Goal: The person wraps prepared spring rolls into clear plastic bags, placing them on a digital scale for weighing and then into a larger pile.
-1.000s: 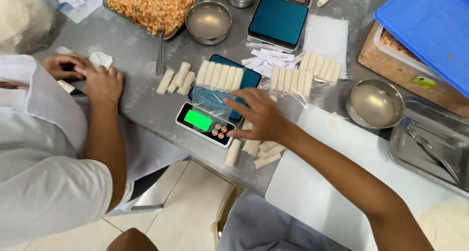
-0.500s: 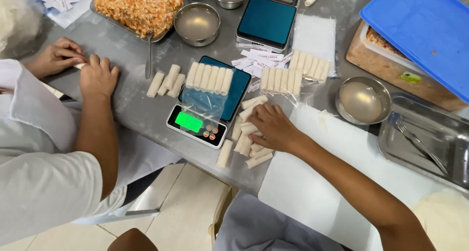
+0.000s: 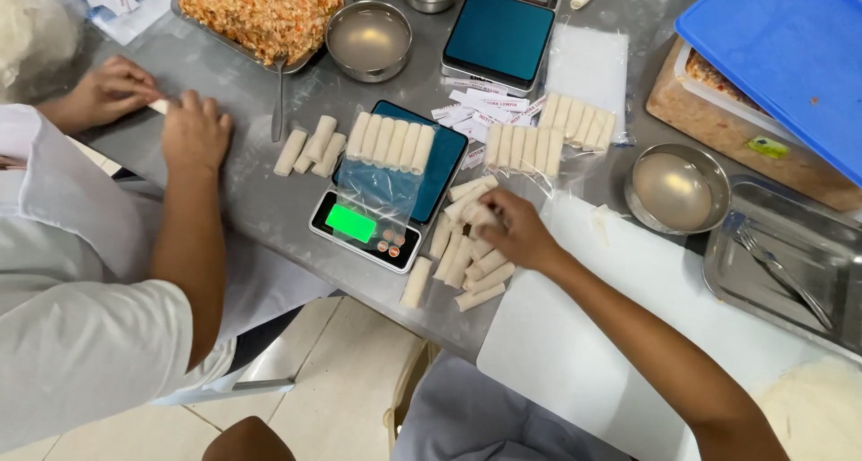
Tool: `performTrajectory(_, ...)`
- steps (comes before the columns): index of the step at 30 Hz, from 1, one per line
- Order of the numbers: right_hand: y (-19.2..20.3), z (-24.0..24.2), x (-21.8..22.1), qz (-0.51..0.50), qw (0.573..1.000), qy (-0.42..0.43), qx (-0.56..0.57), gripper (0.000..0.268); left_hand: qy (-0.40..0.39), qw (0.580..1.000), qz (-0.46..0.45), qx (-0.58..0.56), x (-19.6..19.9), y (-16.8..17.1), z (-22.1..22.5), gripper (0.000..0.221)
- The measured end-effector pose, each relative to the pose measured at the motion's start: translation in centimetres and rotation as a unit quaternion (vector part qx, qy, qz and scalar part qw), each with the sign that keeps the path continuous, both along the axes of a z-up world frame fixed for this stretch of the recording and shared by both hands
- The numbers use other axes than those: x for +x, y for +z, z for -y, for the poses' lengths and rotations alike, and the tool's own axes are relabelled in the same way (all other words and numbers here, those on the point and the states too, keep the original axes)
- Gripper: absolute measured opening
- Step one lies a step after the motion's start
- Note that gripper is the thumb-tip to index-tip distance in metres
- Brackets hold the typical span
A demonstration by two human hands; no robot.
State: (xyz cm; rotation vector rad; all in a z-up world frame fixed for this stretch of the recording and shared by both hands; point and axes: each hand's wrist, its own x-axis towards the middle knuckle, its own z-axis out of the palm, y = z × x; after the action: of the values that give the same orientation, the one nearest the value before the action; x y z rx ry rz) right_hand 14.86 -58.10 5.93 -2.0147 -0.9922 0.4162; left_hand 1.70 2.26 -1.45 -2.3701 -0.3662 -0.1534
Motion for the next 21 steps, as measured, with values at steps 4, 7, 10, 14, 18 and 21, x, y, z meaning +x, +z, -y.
performTrajectory(4,1.3,0.1,1.5,-0.265,0.946,-0.097,0.161,0.032,-0.024,0.998,0.054,-0.022,0.2,-0.6,-0.7,0.03)
performTrajectory(7,4.1,-0.9,1.4,-0.265,0.945,-0.148,0.122,0.03,-0.045,0.994,0.091,-0.039,0.2,-1.3,-1.0,0.031)
performTrajectory(10,4.3,-1.4,1.7,-0.102,0.989,-0.101,0.04,0.014,-0.062,0.988,0.131,-0.054,0.1,-1.5,-1.5,0.032)
performTrajectory(14,1.9,-1.7,2.0,0.074,0.995,0.064,-0.015,0.039,-0.113,0.988,0.106,-0.019,-4.7,-0.6,0.1,0.029)
performTrajectory(18,1.3,-3.4,-1.2,0.333,0.917,0.217,0.031,0.041,-0.219,0.975,0.021,0.03,-7.9,4.8,6.7,0.017)
performTrajectory(21,1.6,-3.9,-5.6,0.39,0.87,0.294,0.07,0.018,-0.35,0.934,0.074,0.004,-5.7,8.3,12.3,0.023)
